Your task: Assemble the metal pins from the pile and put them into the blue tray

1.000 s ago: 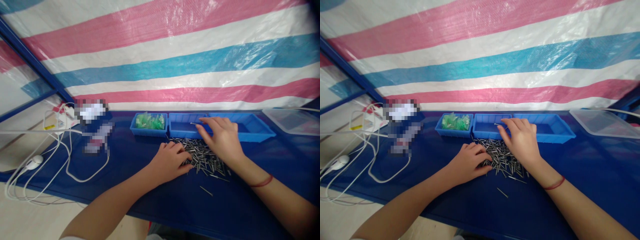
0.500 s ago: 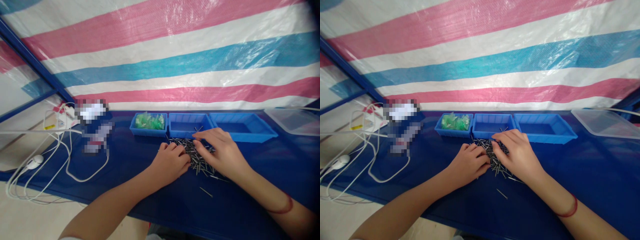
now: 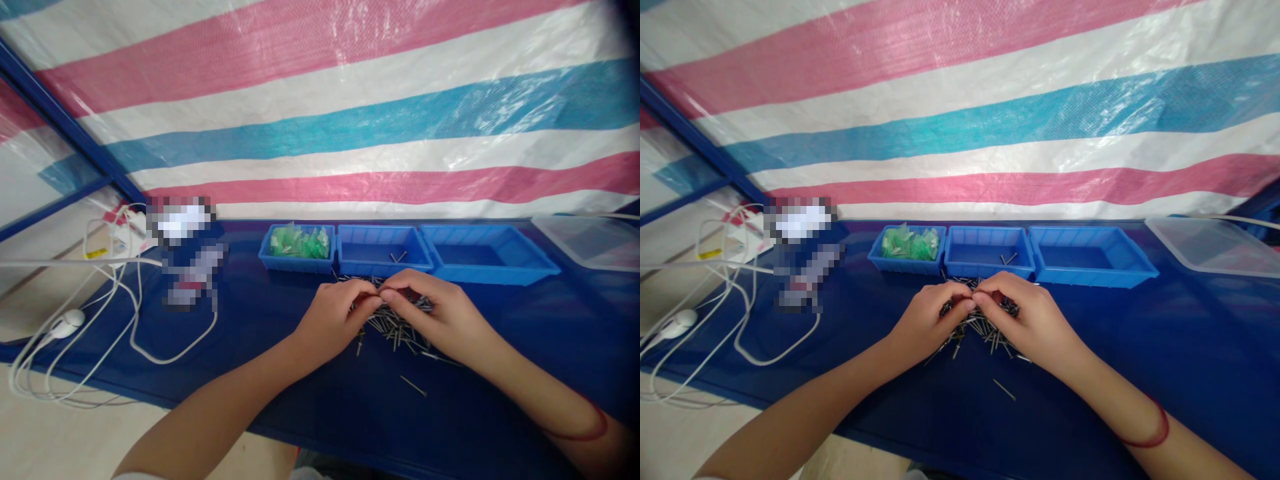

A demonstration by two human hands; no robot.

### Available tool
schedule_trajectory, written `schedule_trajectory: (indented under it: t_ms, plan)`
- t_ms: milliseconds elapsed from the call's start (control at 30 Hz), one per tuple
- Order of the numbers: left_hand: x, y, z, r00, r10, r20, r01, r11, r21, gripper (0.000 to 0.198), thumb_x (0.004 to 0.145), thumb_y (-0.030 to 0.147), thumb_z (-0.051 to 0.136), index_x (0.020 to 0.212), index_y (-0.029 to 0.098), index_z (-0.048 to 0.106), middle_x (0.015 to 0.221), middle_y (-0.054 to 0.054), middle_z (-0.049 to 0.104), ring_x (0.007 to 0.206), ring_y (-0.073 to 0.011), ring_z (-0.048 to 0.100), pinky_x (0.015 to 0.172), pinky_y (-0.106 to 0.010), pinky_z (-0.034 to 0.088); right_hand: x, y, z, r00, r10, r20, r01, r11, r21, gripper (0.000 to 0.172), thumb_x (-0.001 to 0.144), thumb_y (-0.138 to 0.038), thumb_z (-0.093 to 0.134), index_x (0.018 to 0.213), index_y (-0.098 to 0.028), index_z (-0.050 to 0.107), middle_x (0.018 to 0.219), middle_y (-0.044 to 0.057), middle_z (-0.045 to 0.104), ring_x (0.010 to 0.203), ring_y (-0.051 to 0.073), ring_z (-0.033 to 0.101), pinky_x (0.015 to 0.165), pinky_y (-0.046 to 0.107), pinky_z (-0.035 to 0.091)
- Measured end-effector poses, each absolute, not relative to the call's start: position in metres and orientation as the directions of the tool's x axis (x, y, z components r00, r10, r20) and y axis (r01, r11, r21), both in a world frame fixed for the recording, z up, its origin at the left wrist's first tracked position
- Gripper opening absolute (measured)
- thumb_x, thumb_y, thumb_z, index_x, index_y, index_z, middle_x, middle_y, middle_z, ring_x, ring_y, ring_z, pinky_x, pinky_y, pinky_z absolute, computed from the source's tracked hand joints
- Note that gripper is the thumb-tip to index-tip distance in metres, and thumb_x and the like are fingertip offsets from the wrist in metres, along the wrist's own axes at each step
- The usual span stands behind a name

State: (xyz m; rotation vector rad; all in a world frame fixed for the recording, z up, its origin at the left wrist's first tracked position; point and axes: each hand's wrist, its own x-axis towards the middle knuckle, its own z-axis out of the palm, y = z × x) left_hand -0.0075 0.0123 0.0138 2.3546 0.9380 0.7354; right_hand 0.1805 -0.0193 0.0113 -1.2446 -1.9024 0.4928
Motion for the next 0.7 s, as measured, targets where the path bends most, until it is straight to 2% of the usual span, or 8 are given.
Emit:
schedule_trajectory:
  t_ms: [233, 500, 700]
  plan:
    - [-0.0083, 0.0134, 0.0154, 0.614, 0.727, 0.308, 0.412, -0.628, 0.661, 0.021, 0.095, 0.03, 0.049, 0.091, 0.018, 0.066, 0.088, -0.003, 0.07, 0.081, -0.0152, 0.064, 0.073, -0.025, 0.045, 0.1802, -0.0226, 0.0131, -0.131, 0.896, 0.424, 0.559, 0.42, -0.715, 0.017, 0.091, -0.035, 0.053, 0.095, -0.024, 0.065, 0.092, 0.005, 0.069, 0.087, 0.02, 0.065, 0.073, 0.032, 0.051]
    - [-0.0089, 0.0103, 0.0184, 0.419, 0.831, 0.365, 0.35, -0.519, 0.78, 0.016, 0.091, 0.029, 0.056, 0.096, 0.018, 0.066, 0.09, -0.002, 0.069, 0.079, -0.0134, 0.062, 0.076, -0.025, 0.048, 0.1786, -0.0201, 0.0085, -0.134, 0.913, 0.385, 0.547, 0.392, -0.74, 0.021, 0.091, -0.038, 0.053, 0.095, -0.024, 0.067, 0.088, 0.005, 0.071, 0.08, 0.02, 0.066, 0.065, 0.031, 0.052]
    - [-0.0083, 0.0102, 0.0176, 0.402, 0.816, 0.417, 0.283, -0.543, 0.791, 0.012, 0.09, 0.027, 0.058, 0.094, 0.018, 0.066, 0.088, -0.002, 0.068, 0.08, -0.0127, 0.062, 0.076, -0.024, 0.049, 0.1748, -0.0208, 0.0102, -0.161, 0.943, 0.292, 0.413, 0.332, -0.848, 0.022, 0.091, -0.039, 0.053, 0.096, -0.024, 0.068, 0.089, 0.003, 0.071, 0.079, 0.019, 0.066, 0.067, 0.029, 0.054]
